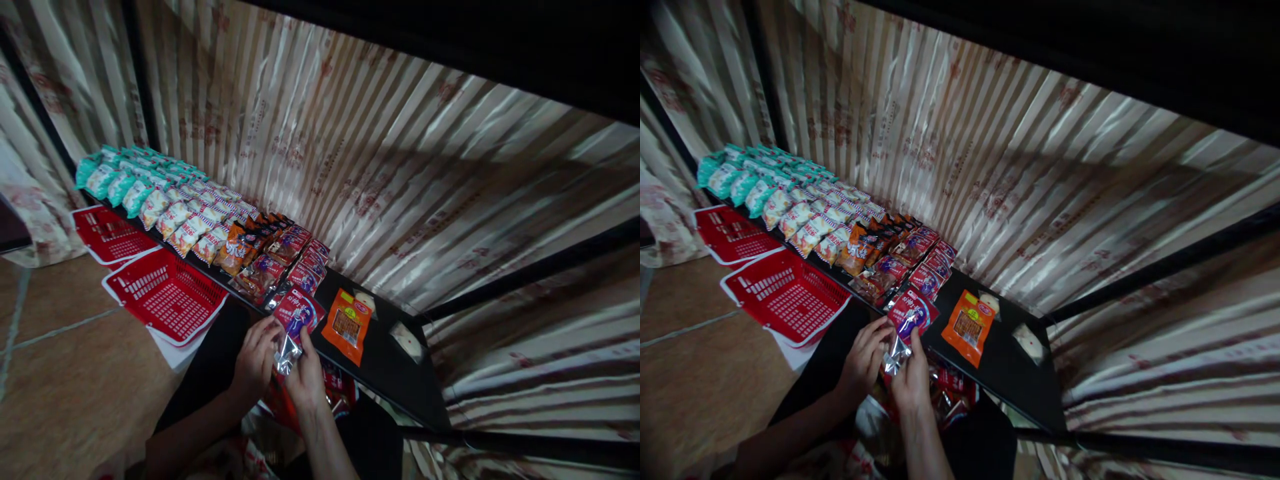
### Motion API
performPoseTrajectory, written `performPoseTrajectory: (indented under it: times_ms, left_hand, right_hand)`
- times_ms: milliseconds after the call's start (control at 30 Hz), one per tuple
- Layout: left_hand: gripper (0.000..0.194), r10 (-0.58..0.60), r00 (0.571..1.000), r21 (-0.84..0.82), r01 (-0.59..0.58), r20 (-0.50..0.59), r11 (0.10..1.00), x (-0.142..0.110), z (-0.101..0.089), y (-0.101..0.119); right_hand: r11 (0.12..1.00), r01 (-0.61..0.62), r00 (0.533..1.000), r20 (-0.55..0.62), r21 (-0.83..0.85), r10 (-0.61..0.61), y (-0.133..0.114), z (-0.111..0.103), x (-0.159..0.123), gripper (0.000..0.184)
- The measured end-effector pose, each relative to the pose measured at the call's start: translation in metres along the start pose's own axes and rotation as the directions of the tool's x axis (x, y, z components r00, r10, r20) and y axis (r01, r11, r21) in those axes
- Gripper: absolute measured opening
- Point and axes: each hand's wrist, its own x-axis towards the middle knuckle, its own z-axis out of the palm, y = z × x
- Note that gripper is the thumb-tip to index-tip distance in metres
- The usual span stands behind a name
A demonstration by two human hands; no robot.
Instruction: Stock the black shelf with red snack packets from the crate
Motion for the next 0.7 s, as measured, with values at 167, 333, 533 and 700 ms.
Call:
performPoseTrajectory:
  times_ms: [167,333,533,700]
  left_hand:
    - [0.036,-0.044,0.999,-0.025,0.044,0.033,0.999,-0.001,-0.003,0.002]
    - [0.044,-0.065,0.993,-0.145,0.079,0.095,0.986,-0.003,-0.012,0.008]
    - [0.053,-0.206,0.973,-0.298,0.227,0.102,0.927,0.0,-0.016,0.007]
    - [0.051,-0.323,0.935,-0.37,0.354,0.145,0.859,0.008,-0.019,0.0]
  right_hand:
    - [0.999,0.022,0.999,-0.036,-0.026,-0.023,0.006,0.004,0.005,0.021]
    - [0.985,0.118,0.993,-0.004,-0.126,-0.119,0.012,0.013,0.006,0.026]
    - [0.954,0.247,0.965,-0.052,-0.17,-0.259,0.023,0.032,0.005,0.035]
    - [0.951,0.253,0.962,-0.052,-0.179,-0.266,0.031,0.039,0.013,0.034]
